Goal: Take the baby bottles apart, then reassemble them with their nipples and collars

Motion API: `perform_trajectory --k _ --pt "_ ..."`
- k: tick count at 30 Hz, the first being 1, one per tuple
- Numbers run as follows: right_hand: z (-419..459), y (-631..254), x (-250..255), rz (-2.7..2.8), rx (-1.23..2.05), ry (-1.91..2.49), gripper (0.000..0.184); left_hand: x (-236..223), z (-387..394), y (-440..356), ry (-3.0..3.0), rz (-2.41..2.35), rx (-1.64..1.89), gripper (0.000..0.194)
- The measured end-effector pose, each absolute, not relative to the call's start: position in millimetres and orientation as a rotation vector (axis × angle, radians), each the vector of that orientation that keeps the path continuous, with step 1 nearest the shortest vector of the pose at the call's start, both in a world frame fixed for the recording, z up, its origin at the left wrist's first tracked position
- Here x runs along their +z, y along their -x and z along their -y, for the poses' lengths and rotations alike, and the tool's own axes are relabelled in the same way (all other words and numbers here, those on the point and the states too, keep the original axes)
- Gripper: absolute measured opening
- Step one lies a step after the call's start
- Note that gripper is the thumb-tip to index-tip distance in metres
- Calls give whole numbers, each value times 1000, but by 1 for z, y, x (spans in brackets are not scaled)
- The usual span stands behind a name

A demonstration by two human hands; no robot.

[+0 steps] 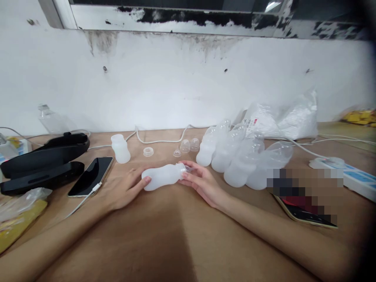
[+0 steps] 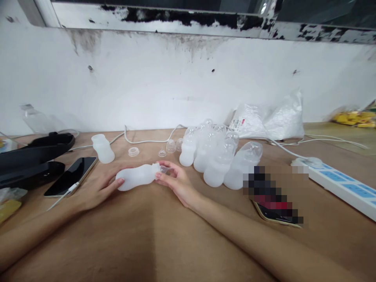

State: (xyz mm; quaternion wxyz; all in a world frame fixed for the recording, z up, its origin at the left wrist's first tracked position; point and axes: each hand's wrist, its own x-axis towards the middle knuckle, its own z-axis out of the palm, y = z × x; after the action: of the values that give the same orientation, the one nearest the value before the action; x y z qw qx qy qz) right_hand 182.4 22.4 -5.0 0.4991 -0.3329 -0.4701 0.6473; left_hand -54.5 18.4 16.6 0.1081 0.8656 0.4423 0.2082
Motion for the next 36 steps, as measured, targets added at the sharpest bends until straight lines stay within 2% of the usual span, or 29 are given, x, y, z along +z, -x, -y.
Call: perform_trajectory --k 5,8,13,17,19,22,27,30,36 --pt "-22 -182 -5 1169 1539 838 37 6 -21 57 -2813 -1237 697 46" --pt "-22 -182 -4 1195 1527 841 38 0 -23 59 -2952 -1203 786 42" --pt "-22 -183 -5 1194 1495 816 34 11 -20 56 -2691 -1212 777 55" --pt "-22 -184 -6 1251 1465 827 36 20 -19 54 -2470 -1236 609 38" --pt "-22 -184 -7 1256 1468 865 39 21 -18 53 -2513 -1225 570 35" --pt "-22 -183 -6 1162 1535 905 40 20 -14 50 -2640 -1279 590 39" --pt "-22 -180 0 919 1718 900 27 14 -13 46 -2993 -1269 603 44" --pt "-19 -179 5 901 1799 960 25 8 -16 51 -3146 -1206 563 44" --pt "-21 -179 17 1042 1768 1016 27 2 -22 55 -3090 -1165 720 41"
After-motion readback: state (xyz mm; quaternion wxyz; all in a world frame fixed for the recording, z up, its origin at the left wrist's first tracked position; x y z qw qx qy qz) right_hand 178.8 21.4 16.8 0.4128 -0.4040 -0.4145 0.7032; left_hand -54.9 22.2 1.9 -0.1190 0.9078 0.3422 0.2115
